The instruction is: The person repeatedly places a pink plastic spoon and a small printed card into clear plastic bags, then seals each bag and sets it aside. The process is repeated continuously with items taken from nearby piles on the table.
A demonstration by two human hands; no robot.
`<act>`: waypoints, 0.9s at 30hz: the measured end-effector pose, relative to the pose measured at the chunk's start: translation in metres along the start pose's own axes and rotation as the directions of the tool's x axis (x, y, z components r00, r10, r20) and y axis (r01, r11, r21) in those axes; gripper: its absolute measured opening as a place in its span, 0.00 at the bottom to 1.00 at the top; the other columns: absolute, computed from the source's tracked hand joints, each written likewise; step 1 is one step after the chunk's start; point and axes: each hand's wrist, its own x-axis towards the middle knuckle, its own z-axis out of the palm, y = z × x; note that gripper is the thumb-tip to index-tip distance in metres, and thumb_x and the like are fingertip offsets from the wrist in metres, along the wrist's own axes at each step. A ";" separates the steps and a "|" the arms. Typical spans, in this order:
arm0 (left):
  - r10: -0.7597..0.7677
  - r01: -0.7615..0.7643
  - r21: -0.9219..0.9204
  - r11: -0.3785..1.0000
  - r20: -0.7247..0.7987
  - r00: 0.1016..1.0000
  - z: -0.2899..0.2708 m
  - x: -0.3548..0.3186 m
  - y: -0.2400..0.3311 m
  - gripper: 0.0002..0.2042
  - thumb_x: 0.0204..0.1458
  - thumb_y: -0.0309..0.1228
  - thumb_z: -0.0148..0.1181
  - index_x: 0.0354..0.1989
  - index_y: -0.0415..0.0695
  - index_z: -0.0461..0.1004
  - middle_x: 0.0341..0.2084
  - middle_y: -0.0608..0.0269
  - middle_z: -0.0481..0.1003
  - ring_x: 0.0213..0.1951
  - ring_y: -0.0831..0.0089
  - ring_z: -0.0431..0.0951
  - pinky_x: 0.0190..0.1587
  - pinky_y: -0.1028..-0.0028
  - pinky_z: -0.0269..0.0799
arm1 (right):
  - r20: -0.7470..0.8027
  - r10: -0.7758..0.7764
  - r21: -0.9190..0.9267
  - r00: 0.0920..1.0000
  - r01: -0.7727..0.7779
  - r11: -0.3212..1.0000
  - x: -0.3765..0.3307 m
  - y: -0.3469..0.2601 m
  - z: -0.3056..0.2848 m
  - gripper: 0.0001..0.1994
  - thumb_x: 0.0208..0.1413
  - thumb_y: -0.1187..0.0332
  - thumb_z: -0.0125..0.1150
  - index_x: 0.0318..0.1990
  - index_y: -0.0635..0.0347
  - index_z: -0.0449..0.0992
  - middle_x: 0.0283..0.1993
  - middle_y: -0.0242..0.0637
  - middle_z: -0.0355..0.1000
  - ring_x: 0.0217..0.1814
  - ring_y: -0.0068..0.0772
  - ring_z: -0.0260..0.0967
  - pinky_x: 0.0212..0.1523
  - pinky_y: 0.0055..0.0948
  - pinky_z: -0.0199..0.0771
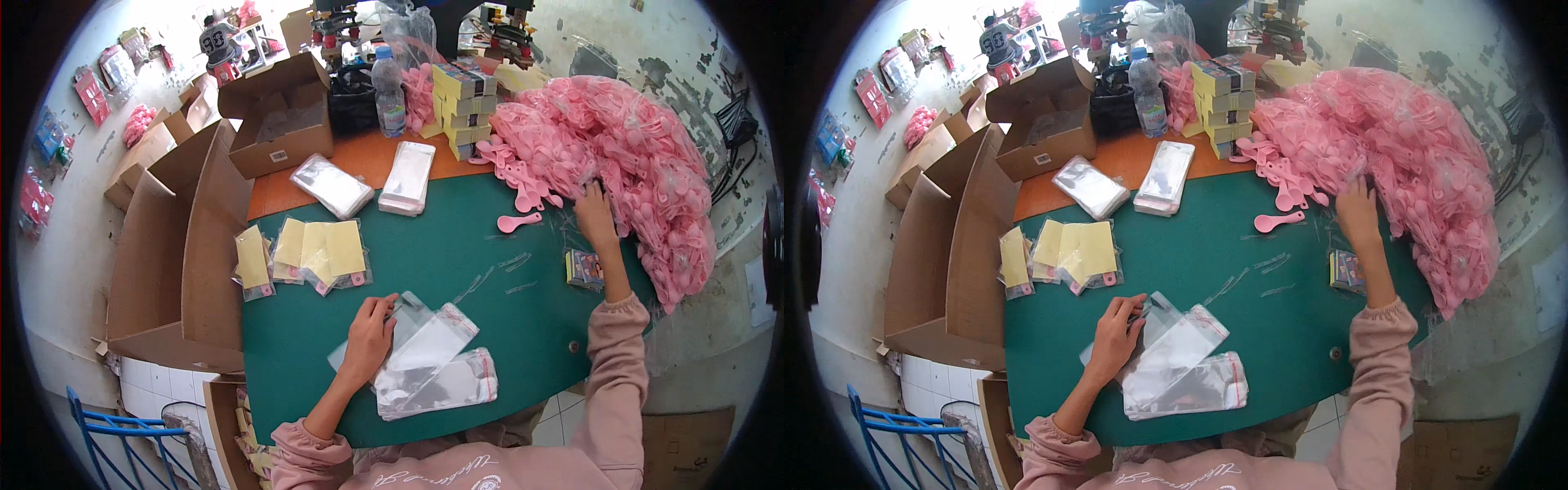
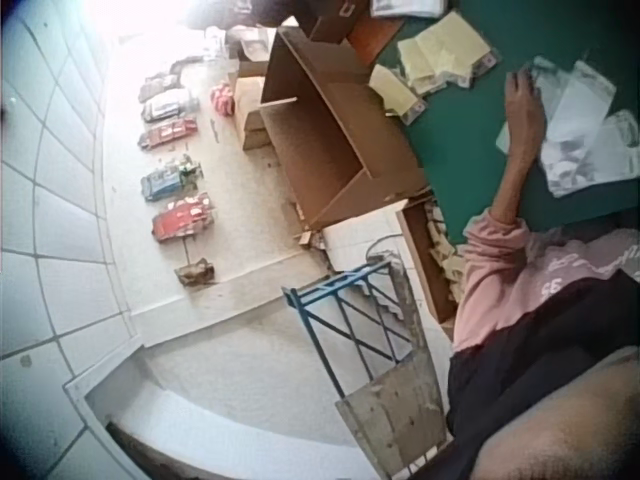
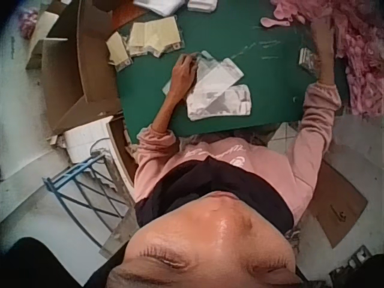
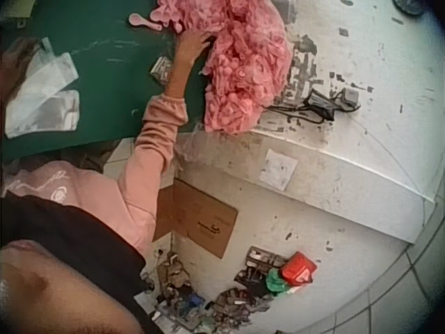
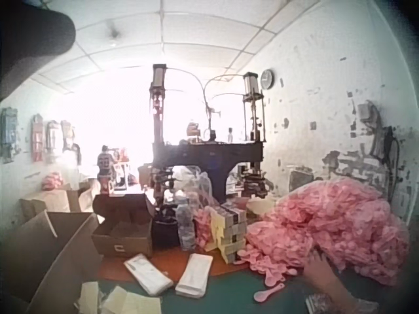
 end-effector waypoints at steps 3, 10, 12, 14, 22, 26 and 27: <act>-0.077 0.094 -0.190 0.977 0.097 0.992 0.000 0.002 0.004 0.18 0.41 0.16 0.57 0.44 0.41 0.69 0.35 0.57 0.67 0.35 0.67 0.73 0.37 0.73 0.72 | -0.097 -0.189 0.594 0.977 0.210 0.776 -0.012 -0.039 -0.013 0.12 0.53 0.65 0.51 0.36 0.64 0.75 0.40 0.46 0.70 0.42 0.45 0.68 0.43 0.37 0.68; -0.073 0.075 -0.205 0.976 0.019 0.997 -0.007 0.001 0.007 0.12 0.40 0.17 0.60 0.36 0.37 0.71 0.30 0.59 0.68 0.33 0.69 0.74 0.35 0.75 0.74 | -0.107 -0.661 0.552 0.743 0.597 0.582 -0.074 -0.135 0.043 0.22 0.55 0.69 0.48 0.58 0.61 0.57 0.62 0.48 0.52 0.64 0.43 0.50 0.62 0.35 0.50; -0.113 0.121 -0.203 0.972 0.052 0.992 -0.010 0.002 0.008 0.11 0.39 0.18 0.61 0.34 0.36 0.71 0.30 0.59 0.68 0.33 0.69 0.74 0.35 0.75 0.74 | 0.041 -0.592 0.517 0.805 0.490 0.702 -0.058 -0.089 0.063 0.26 0.53 0.68 0.49 0.60 0.61 0.54 0.64 0.47 0.48 0.66 0.44 0.46 0.64 0.35 0.47; -0.144 0.159 -0.203 0.966 0.085 0.986 -0.011 0.001 0.006 0.09 0.39 0.18 0.61 0.31 0.35 0.71 0.31 0.59 0.68 0.32 0.69 0.75 0.34 0.75 0.74 | 0.341 -0.348 0.428 0.873 0.186 0.885 -0.021 -0.048 0.037 0.27 0.50 0.68 0.52 0.58 0.63 0.55 0.62 0.50 0.51 0.62 0.48 0.53 0.60 0.38 0.54; -0.047 0.058 -0.168 0.984 0.068 0.997 -0.008 0.002 0.002 0.08 0.40 0.20 0.62 0.29 0.35 0.70 0.26 0.61 0.72 0.29 0.72 0.77 0.33 0.77 0.73 | -0.040 -0.039 0.683 0.998 0.056 0.729 0.002 -0.006 -0.002 0.11 0.51 0.69 0.51 0.37 0.68 0.73 0.32 0.48 0.72 0.34 0.40 0.72 0.35 0.32 0.74; -0.033 0.044 -0.141 0.989 0.076 0.997 -0.009 0.002 0.007 0.08 0.40 0.21 0.62 0.29 0.36 0.70 0.26 0.60 0.74 0.29 0.72 0.77 0.32 0.77 0.72 | 0.262 -0.599 0.964 0.756 -0.236 0.125 -0.042 -0.103 0.004 0.12 0.56 0.71 0.47 0.43 0.69 0.71 0.35 0.42 0.72 0.37 0.30 0.71 0.37 0.27 0.74; -0.047 0.060 -0.156 0.986 0.083 0.995 -0.010 0.003 0.008 0.08 0.40 0.21 0.62 0.28 0.36 0.70 0.26 0.60 0.74 0.29 0.72 0.77 0.32 0.77 0.72 | 0.323 -0.678 0.937 0.661 -0.323 0.132 -0.047 -0.114 0.010 0.12 0.57 0.71 0.46 0.43 0.69 0.70 0.36 0.42 0.71 0.37 0.30 0.71 0.37 0.28 0.74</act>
